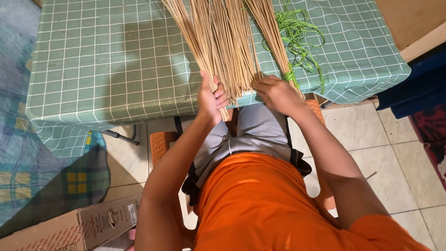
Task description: Bundling a group of thin wooden sticks together by wrapping a green plastic strip around them.
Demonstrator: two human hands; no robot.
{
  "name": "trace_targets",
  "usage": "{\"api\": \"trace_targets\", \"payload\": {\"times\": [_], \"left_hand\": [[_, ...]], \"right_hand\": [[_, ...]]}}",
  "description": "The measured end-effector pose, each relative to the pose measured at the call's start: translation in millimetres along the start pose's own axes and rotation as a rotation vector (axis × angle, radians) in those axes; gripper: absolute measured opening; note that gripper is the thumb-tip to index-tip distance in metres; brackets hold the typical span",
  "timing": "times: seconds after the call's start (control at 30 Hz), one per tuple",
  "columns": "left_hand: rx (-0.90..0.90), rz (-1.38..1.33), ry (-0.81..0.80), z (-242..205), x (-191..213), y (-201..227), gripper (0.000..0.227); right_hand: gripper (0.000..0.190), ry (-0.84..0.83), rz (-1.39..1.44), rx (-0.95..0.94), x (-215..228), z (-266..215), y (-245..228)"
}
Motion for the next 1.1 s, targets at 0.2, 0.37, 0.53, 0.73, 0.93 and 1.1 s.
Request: {"api": "trace_targets", "payload": {"times": [0.2, 0.37, 0.53, 0.73, 0.93, 1.1], "left_hand": [[-0.019, 0.004, 0.018, 5, 5, -3, 0.057], [-0.074, 0.079, 0.047, 13, 5, -11, 0.052], [-0.138, 0.212, 0.042, 12, 5, -14, 0.048], [-0.101, 0.042, -0.078, -14, -19, 0, 0.049], [-0.08, 0.01, 0.133, 5, -1, -15, 0.049], [-0.109, 0.009, 0.105, -6, -5, -6, 0.06]], "right_hand": [[0.005, 0.454, -0.021, 0.192, -16, -1, 8], [0.004, 0.736, -0.221, 0.31, -16, 1, 3], [0.01, 0.758, -0.255, 0.433, -21, -9, -28], [0.011, 0.735, -0.084, 0.522, -39, 5, -88], [0.021, 0.585, 0.183, 0.476, -39, 4, -100], [0.019, 0.573, 0.178, 0.499, -46, 3, -104]]}}
Point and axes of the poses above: each hand's wrist, its own z-axis towards the middle knuckle, its own x-axis out of the back of the hand, y = z × x, the point moved 1 cm from there along z, towards the middle knuckle, and after that the axes turned 2 degrees about y, right-handed, at the moved point
